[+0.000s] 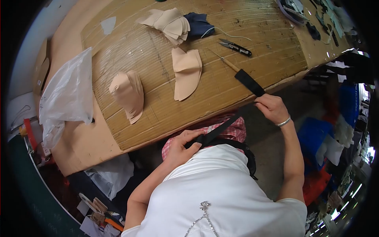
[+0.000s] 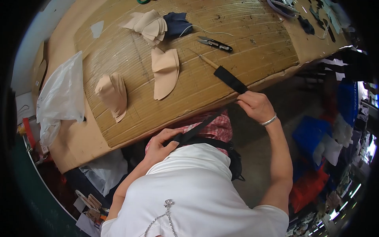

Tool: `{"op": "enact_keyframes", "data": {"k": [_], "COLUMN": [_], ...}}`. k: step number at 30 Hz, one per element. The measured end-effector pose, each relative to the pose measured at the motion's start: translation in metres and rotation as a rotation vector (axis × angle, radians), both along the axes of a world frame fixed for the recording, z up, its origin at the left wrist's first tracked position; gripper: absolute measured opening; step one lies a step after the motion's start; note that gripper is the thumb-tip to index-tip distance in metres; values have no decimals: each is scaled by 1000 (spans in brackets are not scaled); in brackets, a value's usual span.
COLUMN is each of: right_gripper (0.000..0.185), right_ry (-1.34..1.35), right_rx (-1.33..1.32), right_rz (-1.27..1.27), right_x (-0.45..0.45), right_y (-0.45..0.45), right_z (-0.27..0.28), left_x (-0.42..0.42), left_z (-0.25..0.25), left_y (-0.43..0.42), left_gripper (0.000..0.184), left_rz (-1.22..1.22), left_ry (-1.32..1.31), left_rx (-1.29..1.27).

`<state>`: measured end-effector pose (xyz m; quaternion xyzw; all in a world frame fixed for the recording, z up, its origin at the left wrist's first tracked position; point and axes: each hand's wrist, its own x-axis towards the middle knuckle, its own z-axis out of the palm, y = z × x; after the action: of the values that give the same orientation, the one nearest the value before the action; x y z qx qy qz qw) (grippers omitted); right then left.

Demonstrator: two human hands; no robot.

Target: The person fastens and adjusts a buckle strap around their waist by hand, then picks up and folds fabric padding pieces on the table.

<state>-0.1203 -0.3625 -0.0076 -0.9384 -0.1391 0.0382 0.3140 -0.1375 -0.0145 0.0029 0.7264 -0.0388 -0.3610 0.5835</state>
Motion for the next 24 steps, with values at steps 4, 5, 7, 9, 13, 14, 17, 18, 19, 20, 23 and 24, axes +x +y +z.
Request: {"op": "enact_keyframes", "data": {"k": [4, 5, 7, 9, 13, 14, 17, 18, 19, 20, 23, 24], "right_gripper": [6, 7, 10, 10, 11, 10, 8, 8, 8, 8, 9, 10], "right_ry": [-17, -42, -77, -92, -113, -108, -59, -27, -27, 7, 134, 226], "right_rx": [-21, -35, -65, -64, -116, -158, -126, -110, -115, -98, -25, 29], "right_rz": [-7, -2, 19, 25, 16, -7, -28, -53, -48, -69, -154, -220], "right_x": [3, 4, 6, 9, 9, 7, 3, 1, -1, -2, -11, -14], "right_y": [-3, -4, -5, -3, -20, -25, -25, -26, -25, -25, -19, -15], "right_z": [9, 11, 17, 21, 20, 19, 17, 14, 12, 10, -4, -6], "left_x": [1, 1, 5, 7, 7, 7, 3, 2, 3, 3, 6, 6], "left_z": [-1, -2, 1, 2, 3, 3, -3, -3, -3, -2, 4, 3], "left_y": [2, 2, 2, 3, 10, 12, 11, 11, 11, 11, 12, 14], "left_gripper": [37, 38, 40, 42, 48, 50, 54, 54, 54, 54, 53, 53], "left_rz": [-59, -70, -91, -117, -153, -179, -153, -146, -139, -132, -84, -87], "left_ry": [20, 46, 73, 100, 137, 90, 125, 131, 149, 167, 278, 276], "left_rx": [-95, -117, -142, -169, -235, -254, -240, -242, -239, -236, -214, -218]}}
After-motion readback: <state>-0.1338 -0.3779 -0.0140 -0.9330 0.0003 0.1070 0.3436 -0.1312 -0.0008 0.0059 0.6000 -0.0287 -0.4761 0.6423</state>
